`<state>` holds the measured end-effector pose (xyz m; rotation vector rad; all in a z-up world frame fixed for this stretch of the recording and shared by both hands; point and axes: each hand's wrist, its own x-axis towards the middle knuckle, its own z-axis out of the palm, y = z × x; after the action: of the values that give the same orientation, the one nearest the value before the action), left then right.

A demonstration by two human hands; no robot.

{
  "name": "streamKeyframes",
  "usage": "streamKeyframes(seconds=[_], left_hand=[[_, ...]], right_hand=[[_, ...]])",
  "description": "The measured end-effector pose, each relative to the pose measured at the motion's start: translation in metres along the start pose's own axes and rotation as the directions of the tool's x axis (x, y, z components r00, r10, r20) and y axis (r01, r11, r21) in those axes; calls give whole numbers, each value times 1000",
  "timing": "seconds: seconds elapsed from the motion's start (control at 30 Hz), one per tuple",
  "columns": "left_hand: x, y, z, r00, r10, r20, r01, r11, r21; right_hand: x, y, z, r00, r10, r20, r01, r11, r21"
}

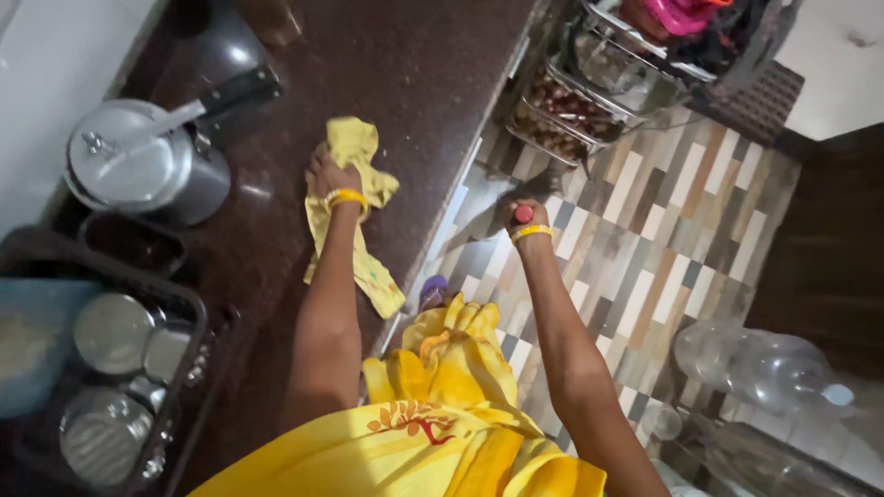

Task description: The person sweeps a tiled floor with a broom, moving from a dining area into a kitchen. The person sweeps around furniture and along baseboards, gathering debris into a pile.

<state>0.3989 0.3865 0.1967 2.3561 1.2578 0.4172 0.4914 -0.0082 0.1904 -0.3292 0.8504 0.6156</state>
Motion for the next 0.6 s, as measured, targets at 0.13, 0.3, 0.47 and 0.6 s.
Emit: streamKeyframes(seconds=[0.13,0.3,0.47,0.6], left_hand=[[-3,7,-8,972,19,236,-83,961,265],[-28,52,-21,922,151,356,-253,931,262],[-45,103,-6,858,149,492,-313,911,270],[-62,128,30,781,142,608,-327,923,205]], right_hand=[[23,-3,12,999,37,-37,-35,998,59],[29,-18,2,992,-81,-93,83,996,22],[25,-34,-11,998,-11,-69,16,998,65],[27,-39,-15,996,-50,-68,51,999,19]])
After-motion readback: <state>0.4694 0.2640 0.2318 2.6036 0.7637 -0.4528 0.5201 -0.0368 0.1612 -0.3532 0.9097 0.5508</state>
